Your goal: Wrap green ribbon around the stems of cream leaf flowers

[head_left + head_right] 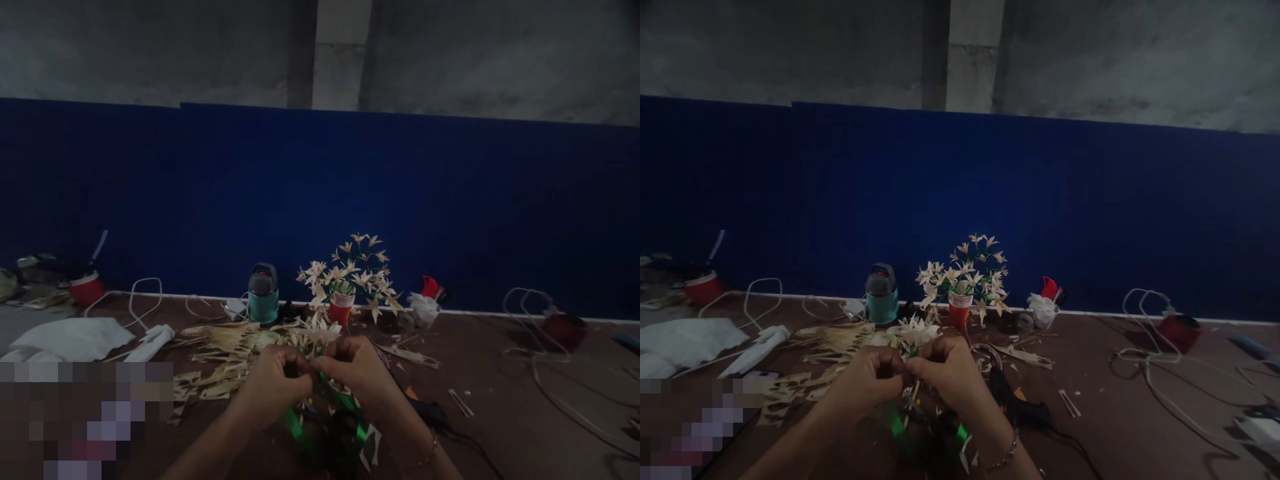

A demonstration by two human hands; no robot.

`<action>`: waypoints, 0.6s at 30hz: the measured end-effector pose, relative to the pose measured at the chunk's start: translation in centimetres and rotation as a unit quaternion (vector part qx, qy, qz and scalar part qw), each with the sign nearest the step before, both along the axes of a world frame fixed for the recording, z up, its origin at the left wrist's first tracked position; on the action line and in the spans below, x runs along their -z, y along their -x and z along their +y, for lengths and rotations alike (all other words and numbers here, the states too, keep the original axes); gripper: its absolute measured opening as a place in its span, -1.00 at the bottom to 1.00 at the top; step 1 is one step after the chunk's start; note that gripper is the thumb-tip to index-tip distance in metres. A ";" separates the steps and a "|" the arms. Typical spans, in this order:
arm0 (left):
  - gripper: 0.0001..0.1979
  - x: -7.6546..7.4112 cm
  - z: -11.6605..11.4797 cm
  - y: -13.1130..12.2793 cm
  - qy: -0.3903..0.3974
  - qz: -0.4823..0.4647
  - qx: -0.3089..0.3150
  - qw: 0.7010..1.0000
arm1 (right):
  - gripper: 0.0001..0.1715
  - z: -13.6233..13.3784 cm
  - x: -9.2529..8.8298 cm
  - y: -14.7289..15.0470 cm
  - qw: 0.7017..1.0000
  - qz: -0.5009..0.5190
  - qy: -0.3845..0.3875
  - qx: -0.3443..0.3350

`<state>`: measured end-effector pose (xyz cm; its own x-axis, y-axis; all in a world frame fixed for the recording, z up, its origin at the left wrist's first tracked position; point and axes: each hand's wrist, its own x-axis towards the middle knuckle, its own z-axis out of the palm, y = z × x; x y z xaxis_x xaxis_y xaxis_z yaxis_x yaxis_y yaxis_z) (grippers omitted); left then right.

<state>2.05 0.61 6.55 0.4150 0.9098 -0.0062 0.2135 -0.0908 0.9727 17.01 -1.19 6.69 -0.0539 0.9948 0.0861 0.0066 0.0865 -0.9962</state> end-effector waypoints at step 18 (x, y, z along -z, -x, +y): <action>-0.89 0.1 -0.6 -0.2 0.110 -0.053 -0.004 0.993 | -0.76 -0.9 -1.3 0.4 0.997 -0.012 0.058 0.042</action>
